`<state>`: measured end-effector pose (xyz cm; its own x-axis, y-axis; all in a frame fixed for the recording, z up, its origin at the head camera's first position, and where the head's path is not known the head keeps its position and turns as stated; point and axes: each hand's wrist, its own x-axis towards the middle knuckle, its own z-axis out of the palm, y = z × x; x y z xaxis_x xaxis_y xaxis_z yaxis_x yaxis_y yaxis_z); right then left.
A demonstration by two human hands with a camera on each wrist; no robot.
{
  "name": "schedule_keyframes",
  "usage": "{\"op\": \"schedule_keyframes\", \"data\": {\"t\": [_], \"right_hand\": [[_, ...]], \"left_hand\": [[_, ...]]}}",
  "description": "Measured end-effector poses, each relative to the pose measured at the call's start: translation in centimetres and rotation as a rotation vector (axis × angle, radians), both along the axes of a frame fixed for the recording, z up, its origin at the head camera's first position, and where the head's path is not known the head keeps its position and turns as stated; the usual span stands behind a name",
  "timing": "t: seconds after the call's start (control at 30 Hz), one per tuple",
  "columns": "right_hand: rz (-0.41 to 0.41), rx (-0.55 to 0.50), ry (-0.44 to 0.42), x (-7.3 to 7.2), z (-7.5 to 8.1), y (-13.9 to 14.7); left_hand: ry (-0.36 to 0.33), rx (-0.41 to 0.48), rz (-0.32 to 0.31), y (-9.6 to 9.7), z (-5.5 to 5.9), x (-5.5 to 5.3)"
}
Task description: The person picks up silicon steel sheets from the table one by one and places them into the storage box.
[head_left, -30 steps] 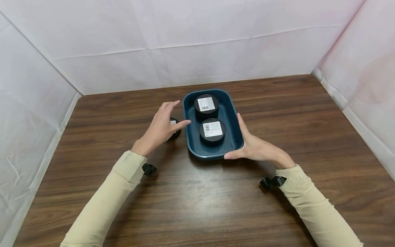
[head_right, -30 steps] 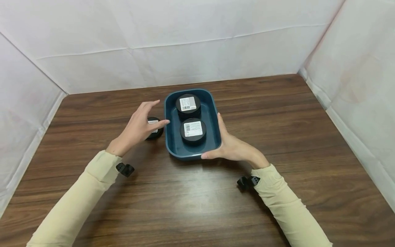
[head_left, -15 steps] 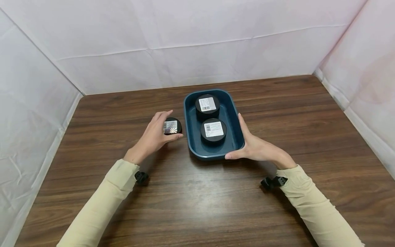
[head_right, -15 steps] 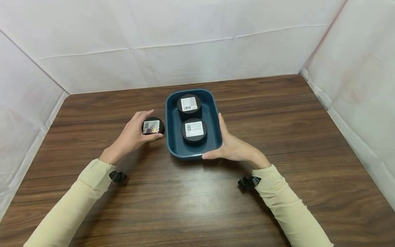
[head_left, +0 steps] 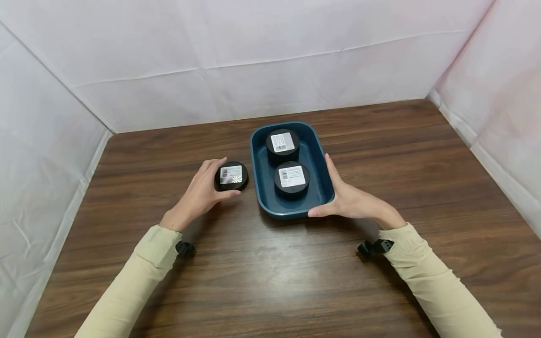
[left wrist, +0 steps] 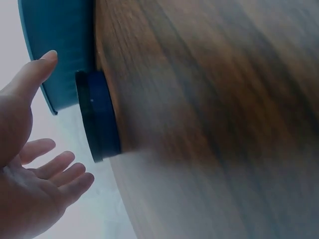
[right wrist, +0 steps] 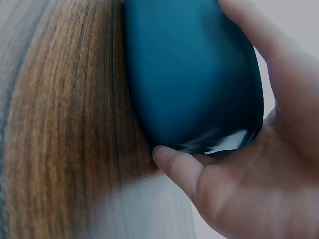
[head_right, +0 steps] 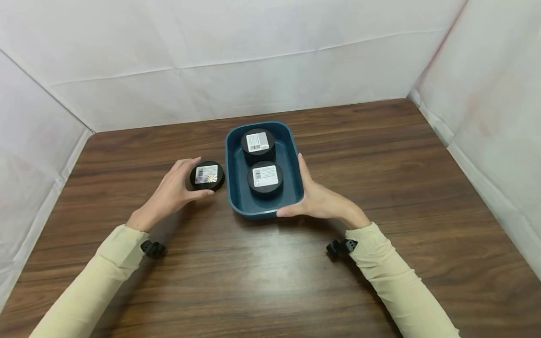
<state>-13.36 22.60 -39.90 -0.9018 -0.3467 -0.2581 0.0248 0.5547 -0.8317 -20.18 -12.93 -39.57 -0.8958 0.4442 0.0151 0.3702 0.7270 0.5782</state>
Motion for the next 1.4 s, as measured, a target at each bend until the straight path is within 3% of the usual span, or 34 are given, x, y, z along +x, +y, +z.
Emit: {"op": "schedule_keyframes", "data": {"t": [0.5,1.03,1.4], "right_hand": [[0.004,-0.004,-0.002,0.0,0.1,0.0],[-0.003,-0.004,-0.004,0.1,0.0,-0.1],[-0.007,0.001,-0.006,0.1,0.1,0.0]], "left_hand": [[0.007,-0.036,-0.035,-1.3,-0.7,-0.6],[-0.062,-0.098,-0.097,-1.5,-0.9,-1.1],[-0.133,-0.15,-0.106,-0.9,-0.6,-1.7]]}}
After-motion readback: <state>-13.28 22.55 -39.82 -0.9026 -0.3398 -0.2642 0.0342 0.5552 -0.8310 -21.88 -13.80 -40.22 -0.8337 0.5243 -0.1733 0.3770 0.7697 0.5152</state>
